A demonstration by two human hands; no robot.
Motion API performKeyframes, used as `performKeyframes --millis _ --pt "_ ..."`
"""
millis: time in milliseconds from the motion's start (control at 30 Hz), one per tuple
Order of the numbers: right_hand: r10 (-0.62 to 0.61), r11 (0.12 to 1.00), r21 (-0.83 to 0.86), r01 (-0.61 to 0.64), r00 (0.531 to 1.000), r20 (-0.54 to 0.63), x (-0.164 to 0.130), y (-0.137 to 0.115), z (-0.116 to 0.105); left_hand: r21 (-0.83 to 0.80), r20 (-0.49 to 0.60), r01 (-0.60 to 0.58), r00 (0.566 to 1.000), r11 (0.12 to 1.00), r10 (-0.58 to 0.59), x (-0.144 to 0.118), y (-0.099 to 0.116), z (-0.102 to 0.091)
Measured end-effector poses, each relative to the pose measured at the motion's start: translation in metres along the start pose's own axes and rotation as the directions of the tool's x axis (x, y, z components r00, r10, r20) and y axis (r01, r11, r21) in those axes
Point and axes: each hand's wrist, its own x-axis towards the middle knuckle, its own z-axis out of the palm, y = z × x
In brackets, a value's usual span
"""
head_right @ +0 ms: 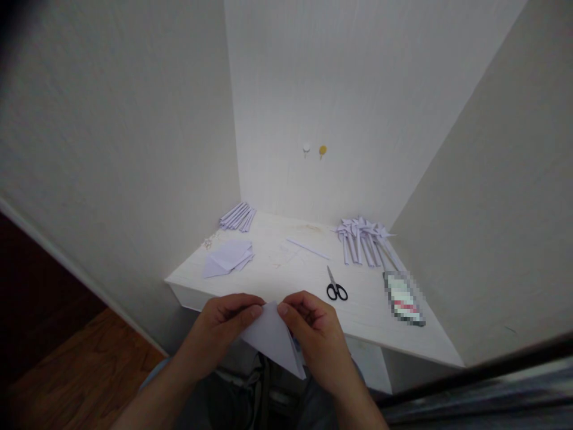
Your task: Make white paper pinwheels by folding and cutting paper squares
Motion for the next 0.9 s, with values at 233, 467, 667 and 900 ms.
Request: performKeyframes --millis 233,467,667,900 --pt "-0.004 0.998 -0.069 0.003 1.000 -0.020 0.003 -0.001 0.000 0.079 0.053 -0.040 0.998 0.996 0.036 0.005 0.008 0.002" --pt "-0.086 0.991 -0.113 0.070 0.986 -0.146 0.009 0.011 -0.003 -0.130 -0.056 0.062 0.996 0.990 -0.070 0.015 -0.014 0.002" --pt "-0.113 0.993 -0.071 0.097 0.953 -0.280 0.007 0.015 0.003 -0.261 -0.180 0.096 0.973 0.961 -0.147 0.013 -0.027 0.011" --pt "-0.121 0.993 -0.047 0.112 0.948 -0.294 0.003 0.008 0.007 -0.415 -0.162 0.056 0.978 0.908 -0.134 0.008 -0.030 0.016"
